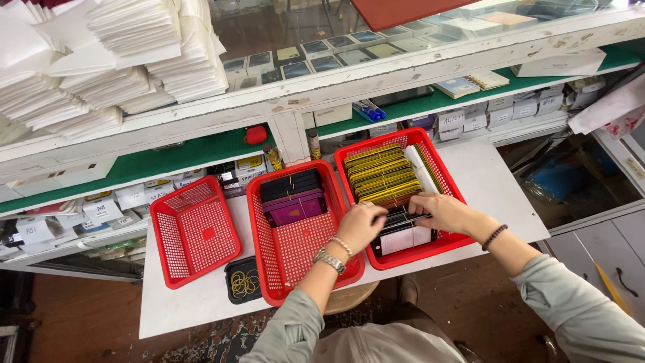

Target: The person sits at a shop counter and bundles phone cases with rubber bands, stacking the banded cases into red plastic baskets. They consolidate the filled baskets, carry one basket across the shop, and then begin coiling loose charging cables in a large basket.

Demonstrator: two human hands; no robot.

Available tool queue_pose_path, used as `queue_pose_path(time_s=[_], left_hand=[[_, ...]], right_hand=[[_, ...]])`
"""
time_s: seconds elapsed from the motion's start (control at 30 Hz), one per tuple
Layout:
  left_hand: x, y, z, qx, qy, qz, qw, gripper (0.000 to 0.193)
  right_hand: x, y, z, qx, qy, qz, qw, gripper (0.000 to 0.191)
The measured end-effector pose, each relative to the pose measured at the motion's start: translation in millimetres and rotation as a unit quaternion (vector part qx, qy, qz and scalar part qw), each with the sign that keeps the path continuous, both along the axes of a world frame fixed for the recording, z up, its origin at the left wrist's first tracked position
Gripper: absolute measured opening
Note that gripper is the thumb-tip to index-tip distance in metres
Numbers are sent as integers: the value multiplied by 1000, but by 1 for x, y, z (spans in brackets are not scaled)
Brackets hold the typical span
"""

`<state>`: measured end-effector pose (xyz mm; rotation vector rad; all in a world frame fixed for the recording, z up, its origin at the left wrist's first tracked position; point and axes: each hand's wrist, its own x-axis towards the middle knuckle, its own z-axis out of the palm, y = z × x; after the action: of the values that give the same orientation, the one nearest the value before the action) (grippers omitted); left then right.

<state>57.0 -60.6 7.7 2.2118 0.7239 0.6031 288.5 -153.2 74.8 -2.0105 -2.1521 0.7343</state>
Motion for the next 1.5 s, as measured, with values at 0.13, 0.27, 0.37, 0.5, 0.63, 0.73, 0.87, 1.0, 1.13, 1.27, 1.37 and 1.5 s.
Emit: queue_pose_path(time_s=[0.13, 0.27, 0.37, 0.5, 0.63, 0.73, 0.87, 1.0, 1.13, 1.27, 1.37, 1.5], left_hand=[[9, -24, 5, 136, 130, -78, 979, 28], [8, -32, 2, 99, 148, -88, 980, 32], [7, -30, 1, 98, 160, -87, 978, 30], [10, -32, 0, 122, 157, -49, 979, 60], [11, -36, -6, 129, 170, -43, 976, 63], [9, -35, -6, 155, 161, -50, 973, 63], [8, -40, 3, 143, 176, -68, 972, 70], [10, -47, 5, 128, 224, -80, 963, 57], [18, -39, -18, 114, 267, -106, 951, 55], [37, -34, -53, 157, 290, -95, 939, 16], [40, -31, -63, 124, 288, -96, 945, 27], [35, -30, -47, 81, 302, -109, 943, 36]], right_hand=[[2, -25, -16, 97, -25, 13, 995, 34], [-2, -32, -16, 86, -32, 5, 996, 32], [-6, -29, -11, 32, -32, -21, 999, 49], [-10, -22, -11, 15, -81, -14, 996, 55], [-9, -24, -15, 92, -83, 31, 992, 55], [-7, -30, -16, 79, -78, 29, 993, 51], [-5, -36, -15, 21, -78, 13, 997, 46], [-1, -37, -19, 84, -50, 8, 995, 58], [5, -29, -34, 24, -87, 13, 996, 54], [8, -17, -56, -121, -71, -21, 990, 51], [11, -14, -65, -123, -38, -32, 991, 47], [14, -18, -59, -124, -6, -46, 991, 45]])
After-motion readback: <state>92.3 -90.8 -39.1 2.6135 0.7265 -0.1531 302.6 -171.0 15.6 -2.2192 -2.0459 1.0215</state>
